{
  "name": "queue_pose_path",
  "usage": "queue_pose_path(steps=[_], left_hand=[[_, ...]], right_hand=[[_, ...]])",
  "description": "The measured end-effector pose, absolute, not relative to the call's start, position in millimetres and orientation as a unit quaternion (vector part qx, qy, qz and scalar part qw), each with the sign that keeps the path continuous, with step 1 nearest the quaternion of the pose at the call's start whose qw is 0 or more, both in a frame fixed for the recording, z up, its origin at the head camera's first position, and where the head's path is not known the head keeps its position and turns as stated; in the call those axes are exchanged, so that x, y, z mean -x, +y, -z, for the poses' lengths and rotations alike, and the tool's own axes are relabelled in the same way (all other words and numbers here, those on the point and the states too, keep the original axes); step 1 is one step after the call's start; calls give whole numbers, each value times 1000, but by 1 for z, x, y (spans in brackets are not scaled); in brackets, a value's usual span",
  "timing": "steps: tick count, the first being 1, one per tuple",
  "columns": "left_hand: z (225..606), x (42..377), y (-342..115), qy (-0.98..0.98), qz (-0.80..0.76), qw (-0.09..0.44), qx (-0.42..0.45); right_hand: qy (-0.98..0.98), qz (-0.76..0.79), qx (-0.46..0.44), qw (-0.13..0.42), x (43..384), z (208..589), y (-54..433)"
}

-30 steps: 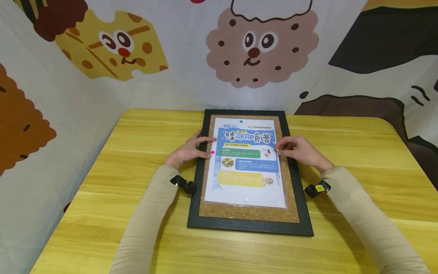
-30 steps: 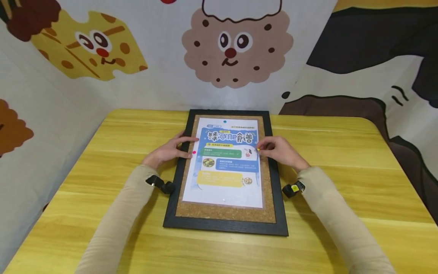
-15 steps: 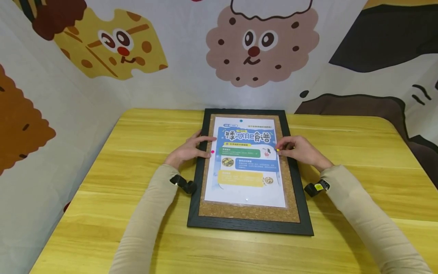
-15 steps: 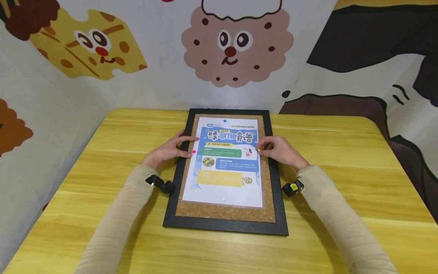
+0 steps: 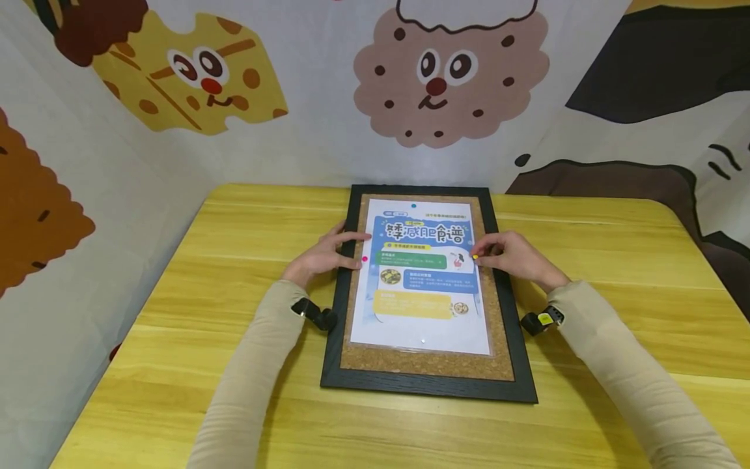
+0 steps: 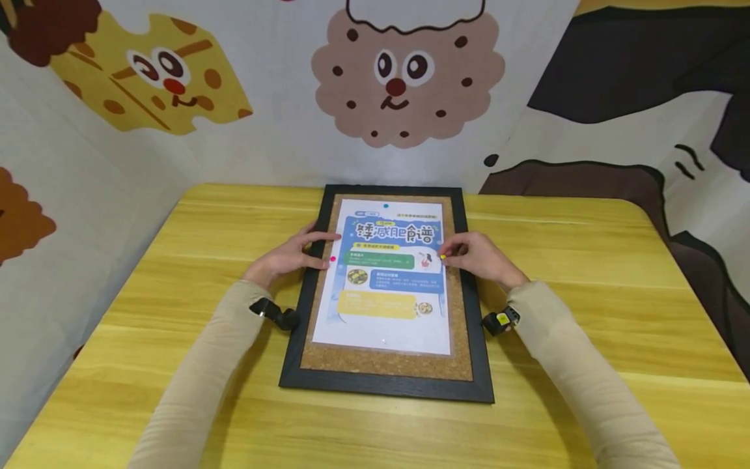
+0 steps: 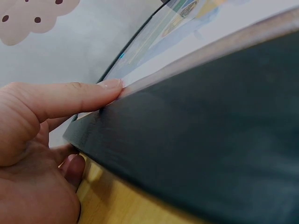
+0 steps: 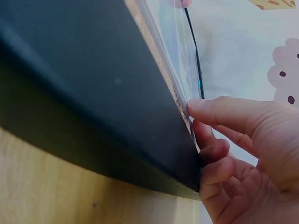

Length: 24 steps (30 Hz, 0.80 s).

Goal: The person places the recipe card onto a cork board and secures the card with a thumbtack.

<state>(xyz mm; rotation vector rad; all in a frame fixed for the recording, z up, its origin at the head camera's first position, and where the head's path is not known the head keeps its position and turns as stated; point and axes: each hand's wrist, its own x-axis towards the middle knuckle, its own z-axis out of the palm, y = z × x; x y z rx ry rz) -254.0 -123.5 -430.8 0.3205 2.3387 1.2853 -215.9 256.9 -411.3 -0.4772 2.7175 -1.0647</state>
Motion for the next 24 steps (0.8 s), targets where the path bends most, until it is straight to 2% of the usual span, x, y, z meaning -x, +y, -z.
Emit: queue_pose_path(steps=[24], left_hand=[[431, 254, -124, 846, -468, 229, -117]], right_hand=[[905, 389, 157, 73, 212, 416, 262]])
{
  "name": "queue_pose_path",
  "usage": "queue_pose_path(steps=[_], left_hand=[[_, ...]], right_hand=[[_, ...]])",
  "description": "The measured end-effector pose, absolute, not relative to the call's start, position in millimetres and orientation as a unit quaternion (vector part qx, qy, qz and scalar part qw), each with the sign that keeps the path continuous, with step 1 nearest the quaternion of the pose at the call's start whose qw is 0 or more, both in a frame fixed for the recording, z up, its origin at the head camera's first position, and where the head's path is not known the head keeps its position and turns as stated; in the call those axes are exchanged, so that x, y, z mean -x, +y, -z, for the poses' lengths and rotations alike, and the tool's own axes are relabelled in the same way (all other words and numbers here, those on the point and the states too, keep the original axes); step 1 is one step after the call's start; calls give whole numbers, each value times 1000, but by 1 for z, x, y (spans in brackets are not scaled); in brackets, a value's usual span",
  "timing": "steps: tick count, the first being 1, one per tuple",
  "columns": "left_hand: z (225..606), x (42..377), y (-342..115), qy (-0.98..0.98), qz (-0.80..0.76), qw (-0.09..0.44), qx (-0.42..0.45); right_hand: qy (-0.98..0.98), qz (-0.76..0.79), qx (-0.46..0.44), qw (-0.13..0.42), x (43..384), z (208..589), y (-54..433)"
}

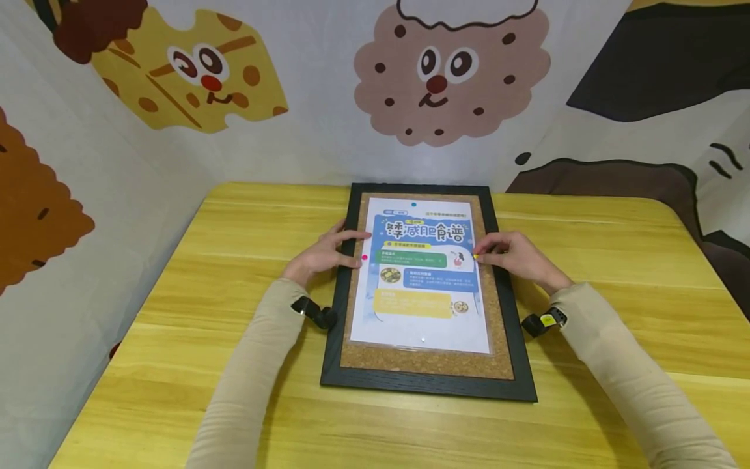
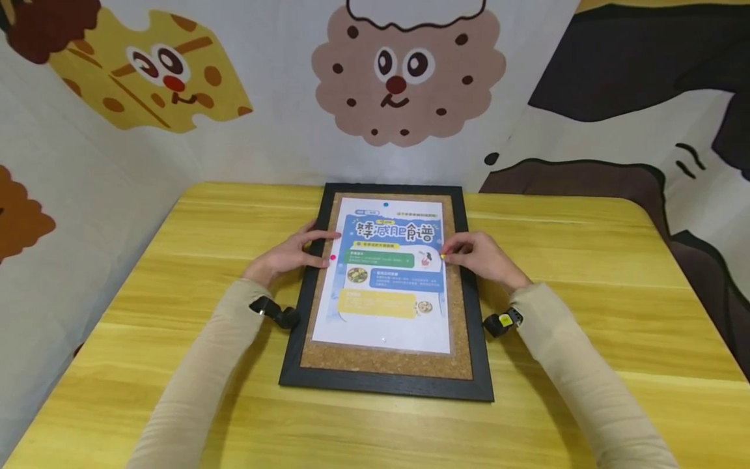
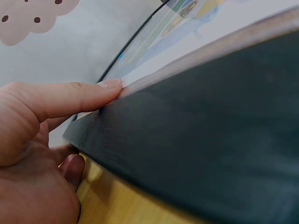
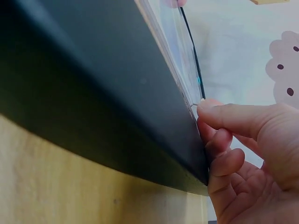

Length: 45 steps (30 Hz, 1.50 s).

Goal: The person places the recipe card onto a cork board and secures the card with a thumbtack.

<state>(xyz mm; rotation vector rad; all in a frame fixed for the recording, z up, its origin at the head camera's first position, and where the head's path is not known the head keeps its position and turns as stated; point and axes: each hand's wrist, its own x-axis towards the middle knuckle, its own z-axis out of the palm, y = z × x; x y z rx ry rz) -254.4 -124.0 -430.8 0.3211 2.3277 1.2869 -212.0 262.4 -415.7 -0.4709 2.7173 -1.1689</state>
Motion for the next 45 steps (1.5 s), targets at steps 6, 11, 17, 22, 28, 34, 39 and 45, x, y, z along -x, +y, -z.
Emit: queue_pose_path(steps=[6, 11, 17, 22, 28, 34, 39, 45], left_hand=[[429, 254, -123, 848, -464, 229, -116], [429, 254, -123, 849, -462, 229, -116], [429, 255, -122, 847, -466, 226, -116], [431, 256, -122, 851, -460, 226, -118], [432, 257, -122, 854, -454, 224, -120], [432, 256, -122, 853, -456, 225, -120], [431, 255, -123, 853, -454, 227, -120], [431, 254, -122, 851, -458, 226, -122]], right_hand=[[906, 393, 142, 72, 212, 416, 263], [902, 401, 134, 82, 214, 416, 265], [898, 410, 130, 90, 216, 416, 265], [900, 409, 121, 95, 216, 415, 265], [902, 403, 116, 100, 217, 414, 264], [903, 399, 117, 106, 217, 413, 263], [904, 398, 110, 109, 218, 414, 262], [906, 394, 113, 109, 219, 414, 261]])
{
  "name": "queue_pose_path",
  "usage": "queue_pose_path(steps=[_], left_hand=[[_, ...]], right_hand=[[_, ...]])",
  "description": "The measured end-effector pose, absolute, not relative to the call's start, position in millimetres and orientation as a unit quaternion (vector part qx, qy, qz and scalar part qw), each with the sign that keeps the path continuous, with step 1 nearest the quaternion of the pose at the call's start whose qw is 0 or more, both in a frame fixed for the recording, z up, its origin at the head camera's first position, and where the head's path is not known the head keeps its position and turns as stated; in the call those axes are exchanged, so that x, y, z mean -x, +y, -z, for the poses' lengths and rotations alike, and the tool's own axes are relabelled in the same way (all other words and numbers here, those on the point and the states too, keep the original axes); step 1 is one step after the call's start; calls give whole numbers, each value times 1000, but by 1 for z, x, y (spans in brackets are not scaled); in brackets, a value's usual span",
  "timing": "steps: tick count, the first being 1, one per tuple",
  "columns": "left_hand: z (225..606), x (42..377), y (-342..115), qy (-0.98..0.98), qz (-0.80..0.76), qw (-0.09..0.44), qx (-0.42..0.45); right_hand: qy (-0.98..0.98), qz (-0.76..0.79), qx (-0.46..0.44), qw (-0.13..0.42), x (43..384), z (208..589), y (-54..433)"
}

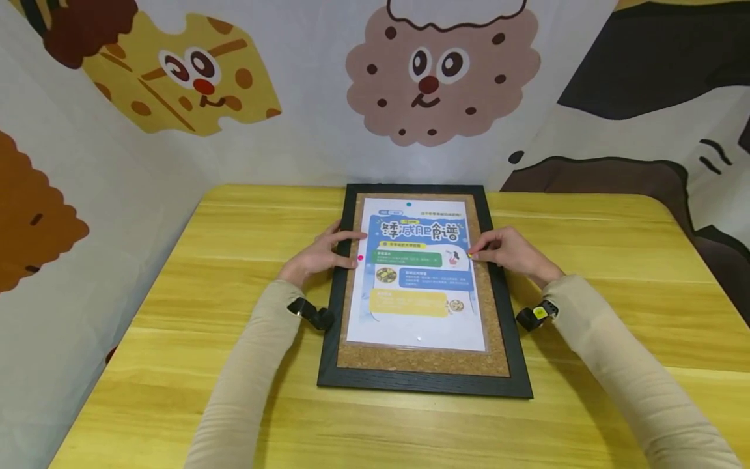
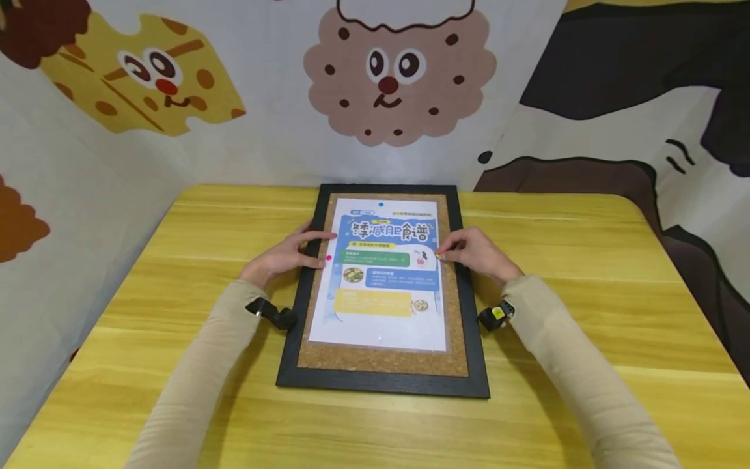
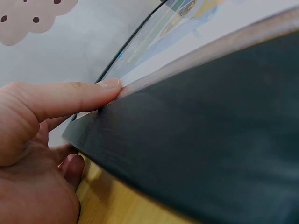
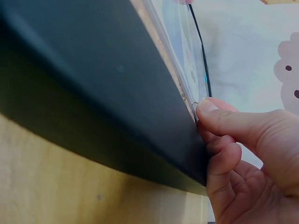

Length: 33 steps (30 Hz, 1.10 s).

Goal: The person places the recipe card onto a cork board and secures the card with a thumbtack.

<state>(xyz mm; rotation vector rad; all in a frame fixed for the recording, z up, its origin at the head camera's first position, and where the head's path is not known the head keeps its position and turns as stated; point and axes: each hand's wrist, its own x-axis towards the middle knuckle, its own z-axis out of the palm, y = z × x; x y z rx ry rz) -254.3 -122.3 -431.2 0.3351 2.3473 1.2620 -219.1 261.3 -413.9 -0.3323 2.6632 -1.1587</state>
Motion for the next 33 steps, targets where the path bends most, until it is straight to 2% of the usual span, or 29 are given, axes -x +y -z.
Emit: queue_pose_path(steps=[20, 33], left_hand=[[431, 254, -123, 854, -456, 221, -118], [430, 254, -123, 850, -463, 226, -113]], right_hand=[[907, 384, 110, 132, 220, 408, 257], [918, 357, 134, 110, 218, 407, 248]])
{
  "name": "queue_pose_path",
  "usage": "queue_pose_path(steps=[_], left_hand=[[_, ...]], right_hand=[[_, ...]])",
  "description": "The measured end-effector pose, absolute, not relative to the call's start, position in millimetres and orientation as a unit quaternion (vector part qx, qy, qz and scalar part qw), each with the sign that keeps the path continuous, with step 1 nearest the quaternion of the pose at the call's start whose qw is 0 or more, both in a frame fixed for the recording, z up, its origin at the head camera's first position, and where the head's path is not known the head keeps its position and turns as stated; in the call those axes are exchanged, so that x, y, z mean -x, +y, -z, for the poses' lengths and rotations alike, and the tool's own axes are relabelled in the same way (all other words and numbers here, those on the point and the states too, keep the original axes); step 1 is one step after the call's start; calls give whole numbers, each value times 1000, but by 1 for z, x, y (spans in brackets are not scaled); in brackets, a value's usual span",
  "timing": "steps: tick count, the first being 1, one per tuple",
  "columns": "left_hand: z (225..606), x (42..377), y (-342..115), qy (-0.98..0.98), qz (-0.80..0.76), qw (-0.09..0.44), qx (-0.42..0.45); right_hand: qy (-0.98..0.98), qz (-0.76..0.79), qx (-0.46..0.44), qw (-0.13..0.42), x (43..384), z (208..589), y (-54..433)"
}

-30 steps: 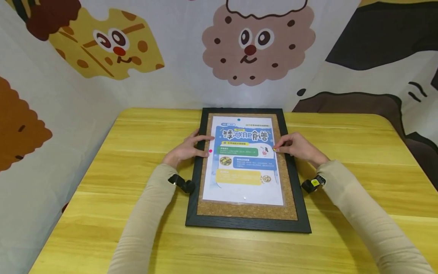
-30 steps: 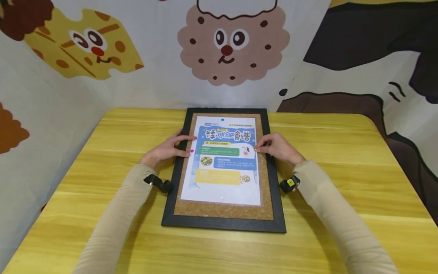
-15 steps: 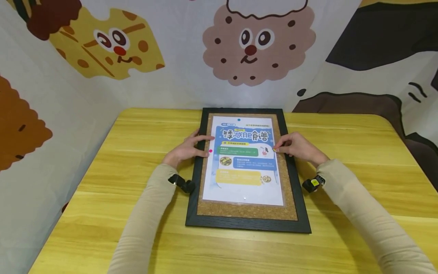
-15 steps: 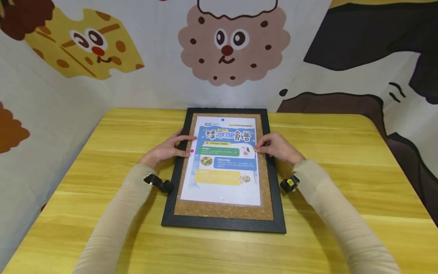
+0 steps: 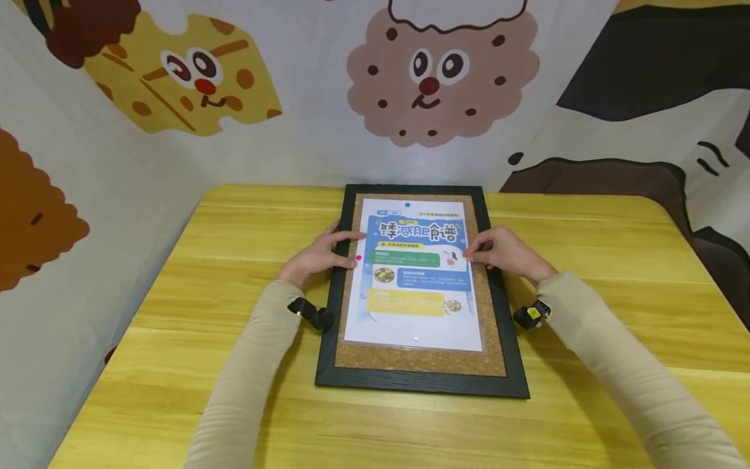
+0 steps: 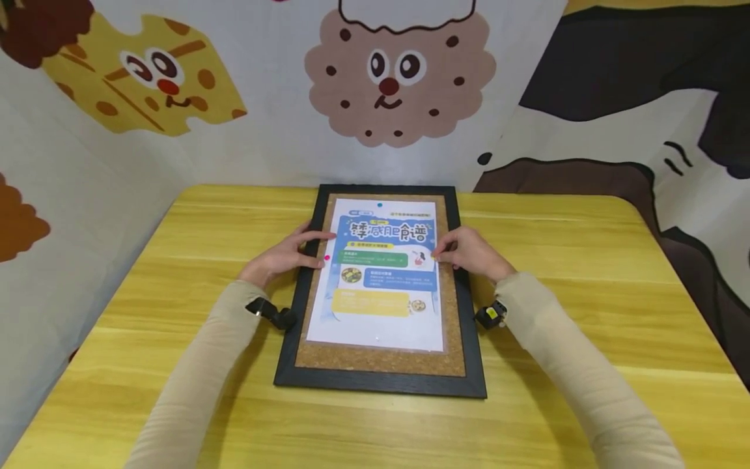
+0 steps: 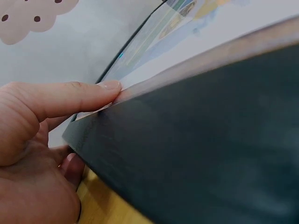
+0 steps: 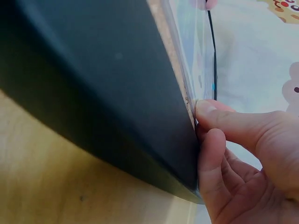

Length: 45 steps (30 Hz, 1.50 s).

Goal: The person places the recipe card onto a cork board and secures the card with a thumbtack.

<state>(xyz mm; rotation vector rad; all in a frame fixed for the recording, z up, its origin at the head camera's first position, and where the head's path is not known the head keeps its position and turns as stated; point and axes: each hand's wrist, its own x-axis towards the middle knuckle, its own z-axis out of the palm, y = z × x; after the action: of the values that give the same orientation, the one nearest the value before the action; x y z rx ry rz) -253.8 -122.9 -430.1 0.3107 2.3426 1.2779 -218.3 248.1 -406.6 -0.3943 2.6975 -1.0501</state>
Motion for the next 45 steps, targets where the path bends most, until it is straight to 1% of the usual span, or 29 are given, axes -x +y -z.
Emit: queue_pose_path(steps=[14, 25, 45], left_hand=[[431, 254, -123, 847, -469, 223, -114], [430, 254, -123, 848, -465, 225, -114], [430, 254, -122, 844, -474, 226, -107]], right_hand=[[902, 390, 131, 134, 219, 407, 253], [898, 399, 129, 134, 220, 413, 258], [900, 401, 85, 150, 217, 406, 249]])
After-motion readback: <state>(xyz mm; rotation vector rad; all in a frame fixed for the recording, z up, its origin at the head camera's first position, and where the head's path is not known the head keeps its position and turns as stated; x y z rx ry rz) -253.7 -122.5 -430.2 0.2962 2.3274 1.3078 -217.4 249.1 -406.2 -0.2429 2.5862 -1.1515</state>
